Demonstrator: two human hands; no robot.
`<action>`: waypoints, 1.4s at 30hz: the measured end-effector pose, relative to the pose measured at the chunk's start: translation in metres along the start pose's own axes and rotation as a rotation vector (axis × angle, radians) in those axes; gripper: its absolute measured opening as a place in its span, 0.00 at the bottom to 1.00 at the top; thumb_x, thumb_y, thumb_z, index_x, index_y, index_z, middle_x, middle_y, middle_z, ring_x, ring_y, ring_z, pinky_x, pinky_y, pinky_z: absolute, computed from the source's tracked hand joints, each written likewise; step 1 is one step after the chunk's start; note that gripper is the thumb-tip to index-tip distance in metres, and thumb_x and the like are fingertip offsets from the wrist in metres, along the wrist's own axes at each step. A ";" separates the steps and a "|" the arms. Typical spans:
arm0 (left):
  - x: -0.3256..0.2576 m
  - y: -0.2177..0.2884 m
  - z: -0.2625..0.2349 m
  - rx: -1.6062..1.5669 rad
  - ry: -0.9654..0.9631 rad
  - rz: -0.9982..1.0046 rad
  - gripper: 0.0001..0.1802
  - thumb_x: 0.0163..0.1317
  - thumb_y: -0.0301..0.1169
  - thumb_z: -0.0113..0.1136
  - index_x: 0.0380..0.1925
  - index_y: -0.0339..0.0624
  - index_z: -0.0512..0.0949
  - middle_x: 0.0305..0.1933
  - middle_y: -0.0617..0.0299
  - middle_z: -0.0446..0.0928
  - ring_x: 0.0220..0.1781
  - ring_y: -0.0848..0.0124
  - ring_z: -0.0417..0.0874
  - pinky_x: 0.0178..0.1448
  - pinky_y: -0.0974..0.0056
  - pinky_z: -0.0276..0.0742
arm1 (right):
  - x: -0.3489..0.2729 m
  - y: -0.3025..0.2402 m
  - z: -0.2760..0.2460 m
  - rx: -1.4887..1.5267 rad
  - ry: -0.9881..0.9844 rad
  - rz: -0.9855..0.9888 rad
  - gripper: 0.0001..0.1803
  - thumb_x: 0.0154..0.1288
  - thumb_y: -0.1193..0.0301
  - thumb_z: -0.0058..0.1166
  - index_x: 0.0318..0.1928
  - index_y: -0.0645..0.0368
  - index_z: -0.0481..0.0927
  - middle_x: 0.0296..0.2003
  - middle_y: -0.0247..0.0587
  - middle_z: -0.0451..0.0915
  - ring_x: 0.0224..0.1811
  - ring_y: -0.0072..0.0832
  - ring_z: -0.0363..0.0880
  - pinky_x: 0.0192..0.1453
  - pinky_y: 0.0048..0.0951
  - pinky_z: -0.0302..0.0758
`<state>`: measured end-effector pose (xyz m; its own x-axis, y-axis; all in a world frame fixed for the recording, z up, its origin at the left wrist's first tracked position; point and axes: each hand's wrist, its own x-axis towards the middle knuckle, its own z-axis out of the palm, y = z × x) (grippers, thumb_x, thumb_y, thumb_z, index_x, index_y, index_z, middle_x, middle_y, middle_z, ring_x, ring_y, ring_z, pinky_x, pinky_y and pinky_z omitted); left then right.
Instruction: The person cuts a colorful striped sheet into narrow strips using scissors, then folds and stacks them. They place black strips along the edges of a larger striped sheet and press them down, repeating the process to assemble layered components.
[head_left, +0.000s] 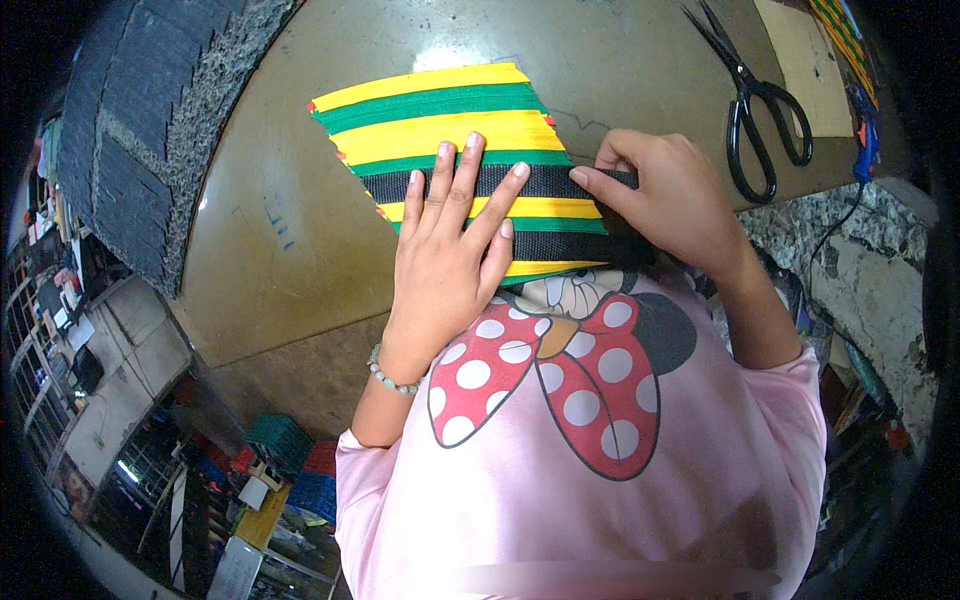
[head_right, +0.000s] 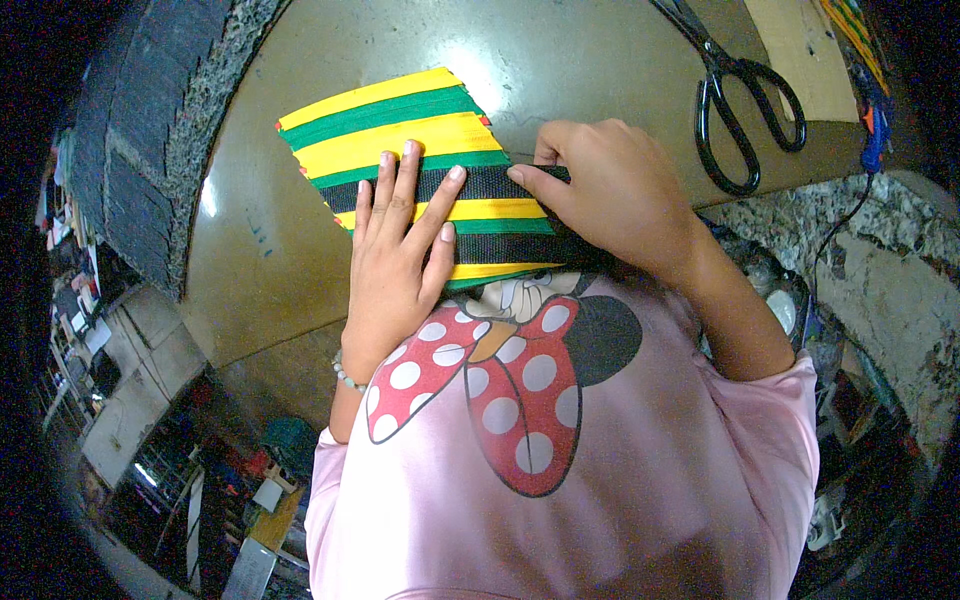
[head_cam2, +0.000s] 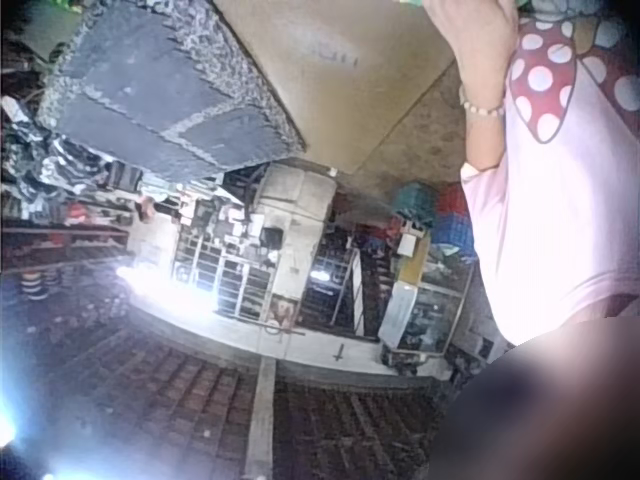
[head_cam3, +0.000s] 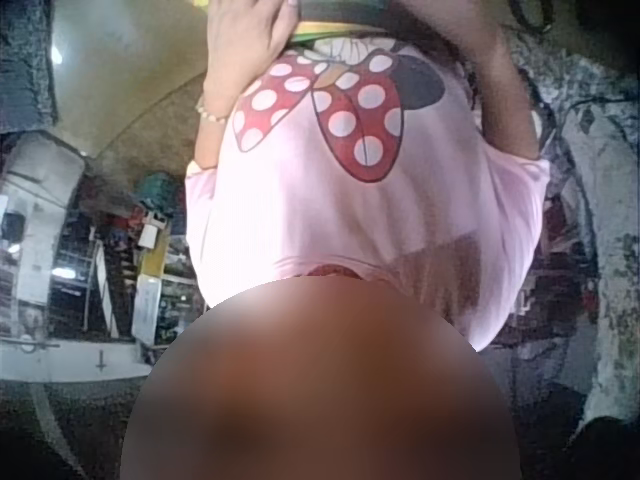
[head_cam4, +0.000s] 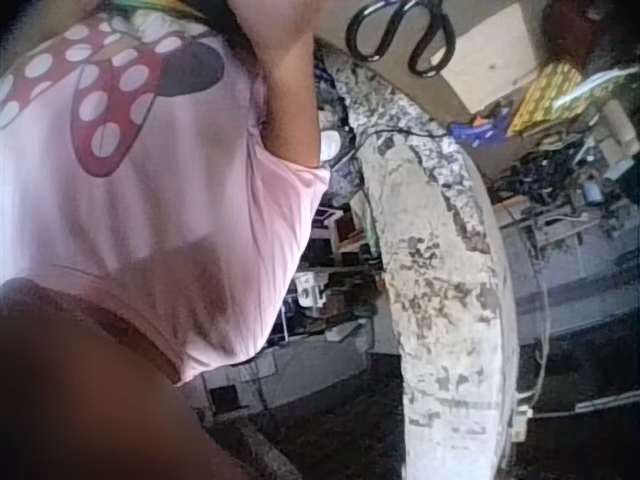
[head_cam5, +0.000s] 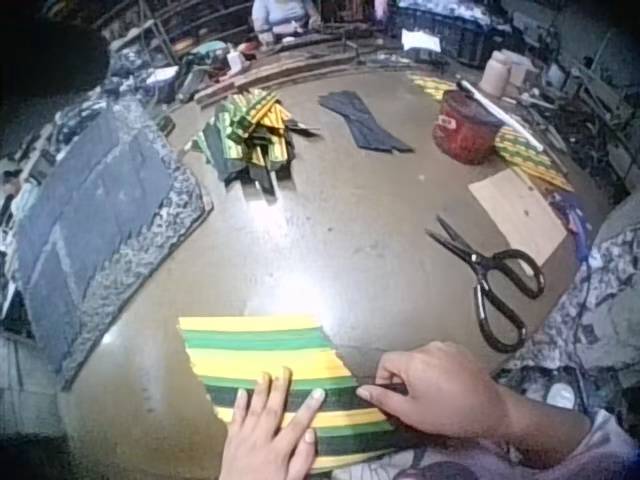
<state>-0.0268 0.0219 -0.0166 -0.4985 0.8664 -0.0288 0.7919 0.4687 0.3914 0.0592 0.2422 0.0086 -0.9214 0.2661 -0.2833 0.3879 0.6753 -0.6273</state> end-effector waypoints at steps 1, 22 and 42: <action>0.000 0.000 0.000 -0.001 0.002 0.001 0.27 0.66 0.35 0.50 0.67 0.62 0.69 0.77 0.51 0.56 0.78 0.52 0.55 0.76 0.45 0.50 | -0.001 -0.003 -0.002 -0.021 -0.036 0.036 0.18 0.61 0.59 0.63 0.30 0.64 0.80 0.23 0.46 0.78 0.25 0.39 0.80 0.30 0.36 0.71; -0.017 -0.004 0.009 -0.067 0.305 -0.007 0.23 0.65 0.31 0.57 0.60 0.39 0.74 0.68 0.48 0.69 0.73 0.49 0.65 0.75 0.45 0.53 | -0.023 -0.006 0.029 -0.353 0.185 -0.606 0.20 0.59 0.73 0.49 0.50 0.71 0.78 0.45 0.50 0.76 0.49 0.42 0.76 0.57 0.37 0.74; -0.013 -0.015 0.006 -0.123 0.339 0.046 0.20 0.54 0.25 0.62 0.49 0.45 0.81 0.52 0.61 0.77 0.54 0.59 0.76 0.58 0.55 0.73 | -0.016 -0.016 0.050 -0.457 0.218 -0.635 0.24 0.61 0.70 0.48 0.58 0.63 0.75 0.55 0.45 0.72 0.54 0.42 0.71 0.57 0.38 0.73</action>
<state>-0.0304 0.0042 -0.0274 -0.5682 0.7700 0.2902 0.7782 0.3883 0.4935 0.0688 0.1928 -0.0126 -0.9647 -0.1661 0.2043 -0.2154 0.9441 -0.2495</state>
